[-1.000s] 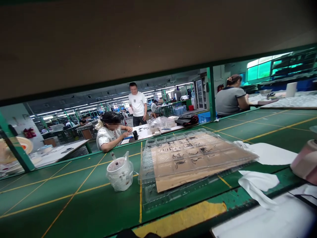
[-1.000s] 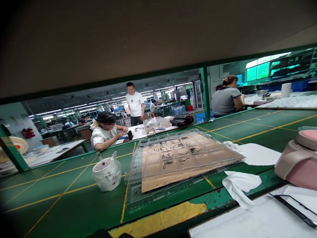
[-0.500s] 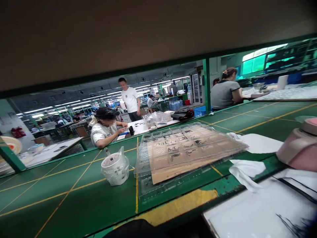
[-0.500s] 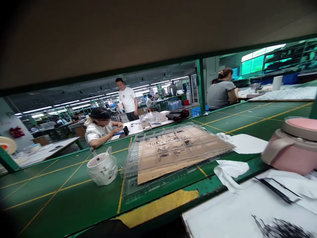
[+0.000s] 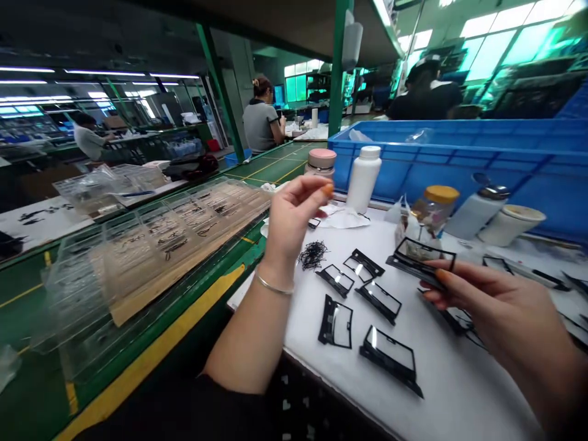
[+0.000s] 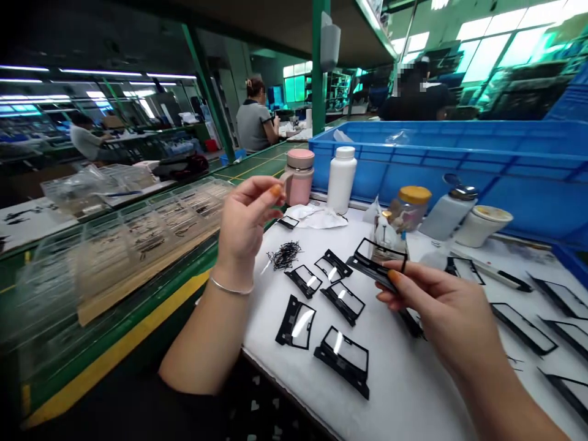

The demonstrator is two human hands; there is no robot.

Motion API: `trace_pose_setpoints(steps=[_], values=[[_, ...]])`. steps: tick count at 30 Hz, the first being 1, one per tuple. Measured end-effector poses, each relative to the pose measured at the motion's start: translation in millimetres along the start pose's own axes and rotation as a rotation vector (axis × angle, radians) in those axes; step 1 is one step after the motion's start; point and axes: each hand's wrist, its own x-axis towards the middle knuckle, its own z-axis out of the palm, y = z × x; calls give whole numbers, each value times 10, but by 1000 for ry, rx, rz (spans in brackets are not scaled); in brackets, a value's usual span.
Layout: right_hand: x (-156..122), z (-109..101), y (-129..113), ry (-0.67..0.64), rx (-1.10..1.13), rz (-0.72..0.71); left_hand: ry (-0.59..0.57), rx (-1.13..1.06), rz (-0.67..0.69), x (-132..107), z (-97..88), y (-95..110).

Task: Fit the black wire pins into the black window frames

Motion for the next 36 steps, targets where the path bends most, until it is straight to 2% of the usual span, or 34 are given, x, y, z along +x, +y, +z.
trace_pose_setpoints(steps=[2, 3, 5, 7, 8, 12, 16, 21, 25, 30, 36], values=[[30, 14, 4, -50, 74, 20, -9, 111, -25, 9, -112, 12], [37, 29, -8, -71, 101, 25, -67, 230, -54, 8, -134, 4], [31, 59, -47, -102, 110, 18, -301, 643, -94, 11, -114, -38], [10, 78, -85, -149, 85, -6, -550, 1072, -99, 34, -28, -114], [0, 82, -98, -161, 69, -26, -640, 1224, -99, 51, 29, -163], [-2, 66, -98, -145, 26, -68, -787, 1415, -177, 126, 233, -387], [30, 44, -76, -113, 82, -72, -884, 1465, -268, 161, 267, -545], [29, 72, -104, -188, 84, -90, -879, 1341, -256, 181, 142, -581], [11, 85, -150, -213, 115, -67, -738, 1127, -202, 227, 103, -448], [14, 67, -179, -225, 149, -30, -572, 853, -189, 255, 185, -321], [30, 61, -172, -241, 147, -21, -420, 696, -251, 208, 120, -546]])
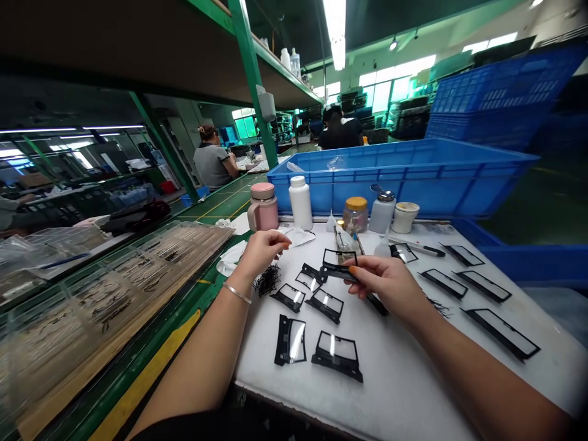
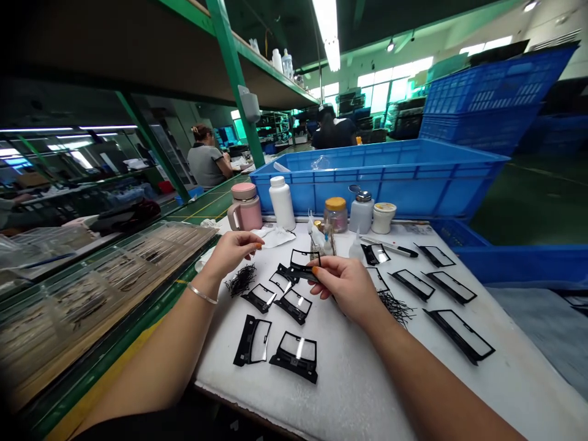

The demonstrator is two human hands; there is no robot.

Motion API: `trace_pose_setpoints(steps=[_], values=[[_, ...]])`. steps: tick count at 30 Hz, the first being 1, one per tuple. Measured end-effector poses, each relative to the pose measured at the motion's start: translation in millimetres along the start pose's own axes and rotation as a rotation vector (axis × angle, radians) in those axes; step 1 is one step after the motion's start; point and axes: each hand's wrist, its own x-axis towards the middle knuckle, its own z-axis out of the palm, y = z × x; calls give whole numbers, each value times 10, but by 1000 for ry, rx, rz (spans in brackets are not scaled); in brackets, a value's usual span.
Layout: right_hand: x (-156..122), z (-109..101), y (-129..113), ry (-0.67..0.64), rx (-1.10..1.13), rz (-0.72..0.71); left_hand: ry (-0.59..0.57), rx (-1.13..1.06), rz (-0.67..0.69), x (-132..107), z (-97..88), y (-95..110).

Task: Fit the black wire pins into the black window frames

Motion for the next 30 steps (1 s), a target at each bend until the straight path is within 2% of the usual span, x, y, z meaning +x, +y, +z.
trace_pose_setpoints(steps=[3, 6, 10, 13, 17, 22, 27, 30], values=[[4, 1, 7, -5, -1, 16, -10, -36, -66, -27, -9, -148], [9, -6, 27, -21, -6, 31, -20, -73, -116, -61, -85, -213], [17, -25, 63, -5, -6, 46, -6, -135, -130, -84, -186, -197], [20, -32, 71, 24, -1, 57, 30, -201, -103, -108, -185, -122], [8, -24, 52, 9, 14, 70, 47, -311, -55, -200, -68, 93], [-10, 23, 15, -27, 54, 91, -19, -478, 46, -361, 127, 368], [-33, 88, -19, -82, 80, 105, -65, -534, 138, -452, 294, 450], [-61, 114, -34, -85, 109, 131, -76, -475, 189, -499, 357, 464]])
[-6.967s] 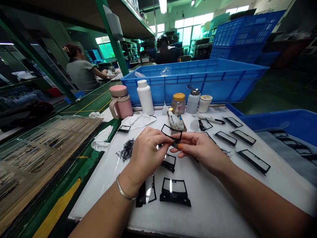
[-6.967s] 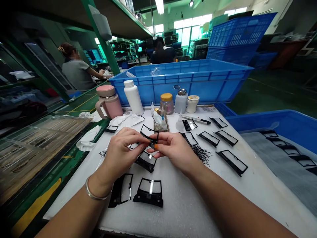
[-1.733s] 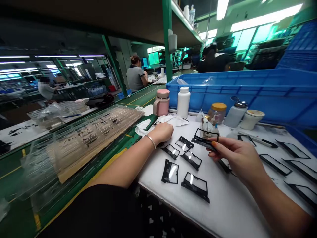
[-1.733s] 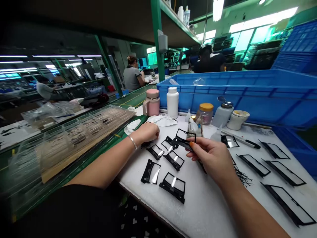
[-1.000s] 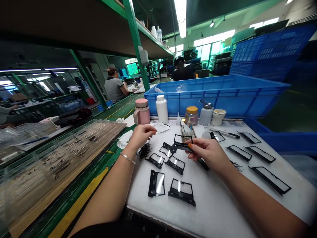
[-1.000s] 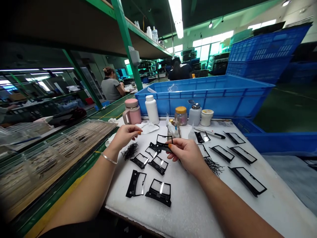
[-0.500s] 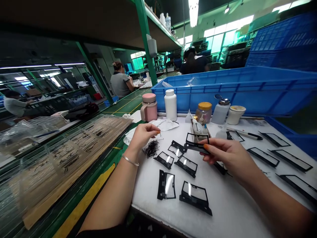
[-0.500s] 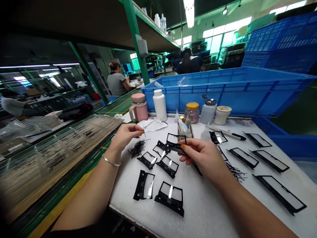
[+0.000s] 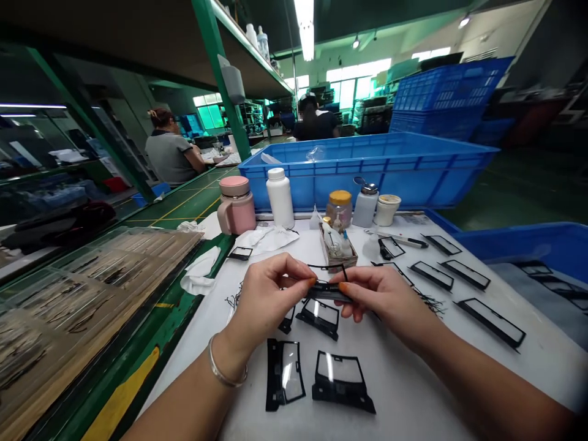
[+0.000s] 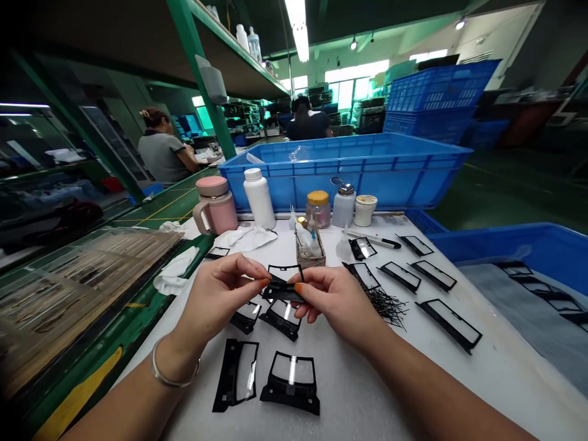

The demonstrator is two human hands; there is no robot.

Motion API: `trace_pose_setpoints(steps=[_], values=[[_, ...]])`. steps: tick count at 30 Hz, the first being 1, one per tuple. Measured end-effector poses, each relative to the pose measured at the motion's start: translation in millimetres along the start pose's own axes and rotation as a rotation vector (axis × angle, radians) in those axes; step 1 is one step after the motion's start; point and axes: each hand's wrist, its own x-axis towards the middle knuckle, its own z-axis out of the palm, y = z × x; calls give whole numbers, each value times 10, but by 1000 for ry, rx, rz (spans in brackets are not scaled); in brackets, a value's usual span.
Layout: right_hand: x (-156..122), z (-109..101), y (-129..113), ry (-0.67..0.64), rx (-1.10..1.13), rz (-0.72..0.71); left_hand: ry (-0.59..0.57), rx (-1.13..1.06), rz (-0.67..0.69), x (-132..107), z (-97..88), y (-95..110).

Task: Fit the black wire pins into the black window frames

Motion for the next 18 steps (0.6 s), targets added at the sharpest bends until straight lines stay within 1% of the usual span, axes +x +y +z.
trace_pose_setpoints(steps=[3, 6, 9, 13, 15, 18], values=[[-13, 12, 0, -6, 17, -2, -16, 145, 78, -29, 18, -4], [-9, 12, 5, -12, 23, -10, -45, 280, 215, -32, -1, -22], [-8, 15, 2, -14, 16, -9, -78, 347, 284, -22, -22, -36], [-17, 25, -15, 13, 28, -2, -91, 381, 264, -9, -20, -13], [-20, 27, -24, 26, 35, 0, -49, 358, 211, -3, -10, -1], [-18, 28, -32, 44, 36, -15, 27, 248, 86, 3, 15, -11]])
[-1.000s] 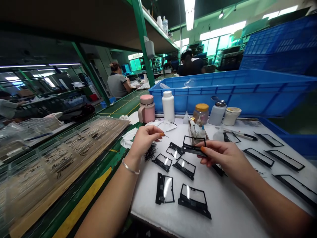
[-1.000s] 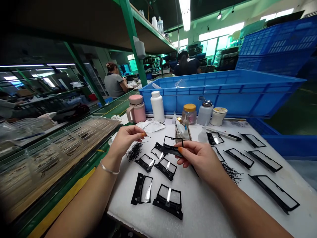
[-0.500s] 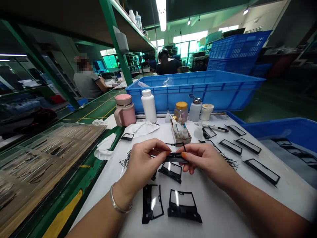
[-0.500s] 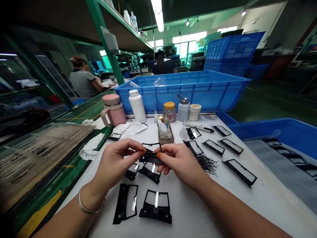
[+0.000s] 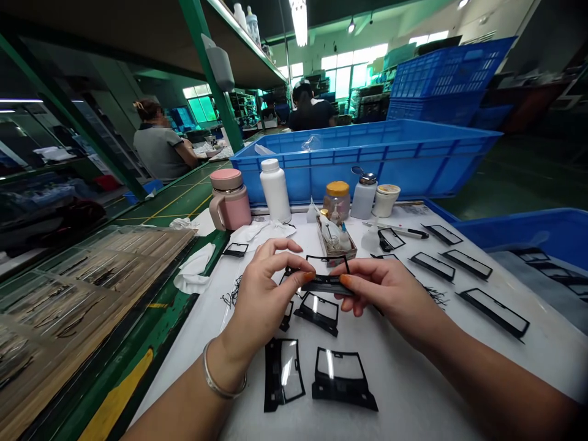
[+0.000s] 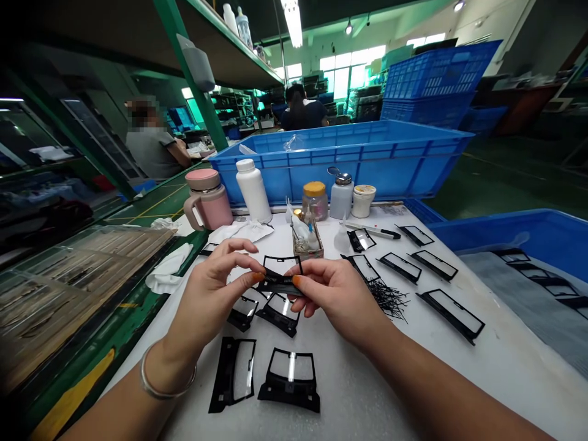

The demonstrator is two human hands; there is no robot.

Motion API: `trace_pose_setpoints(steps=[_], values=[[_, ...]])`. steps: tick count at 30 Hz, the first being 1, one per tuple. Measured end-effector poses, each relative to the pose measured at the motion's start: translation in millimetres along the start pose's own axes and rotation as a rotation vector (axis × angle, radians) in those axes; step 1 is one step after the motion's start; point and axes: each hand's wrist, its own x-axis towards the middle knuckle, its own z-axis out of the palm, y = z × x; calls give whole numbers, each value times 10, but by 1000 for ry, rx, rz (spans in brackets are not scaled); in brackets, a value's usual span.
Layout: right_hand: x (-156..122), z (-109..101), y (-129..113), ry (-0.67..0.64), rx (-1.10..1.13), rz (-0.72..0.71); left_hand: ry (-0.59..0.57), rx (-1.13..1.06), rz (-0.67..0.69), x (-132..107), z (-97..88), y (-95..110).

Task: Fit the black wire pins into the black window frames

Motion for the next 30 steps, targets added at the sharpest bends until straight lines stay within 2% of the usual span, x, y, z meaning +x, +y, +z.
trace_pose_setpoints(steps=[6, 12, 22, 30], values=[[-3, 5, 13, 40, 17, -12, -46, -214, -156, 4, 92, -37], [-22, 21, 11, 64, 42, -19, 20, -291, -211, -12, 129, -46], [-34, 36, 9, 15, 90, 4, 49, -353, -224, -15, 137, -41], [-1, 26, 26, 36, 88, 9, 56, -225, -165, 0, 79, -37]])
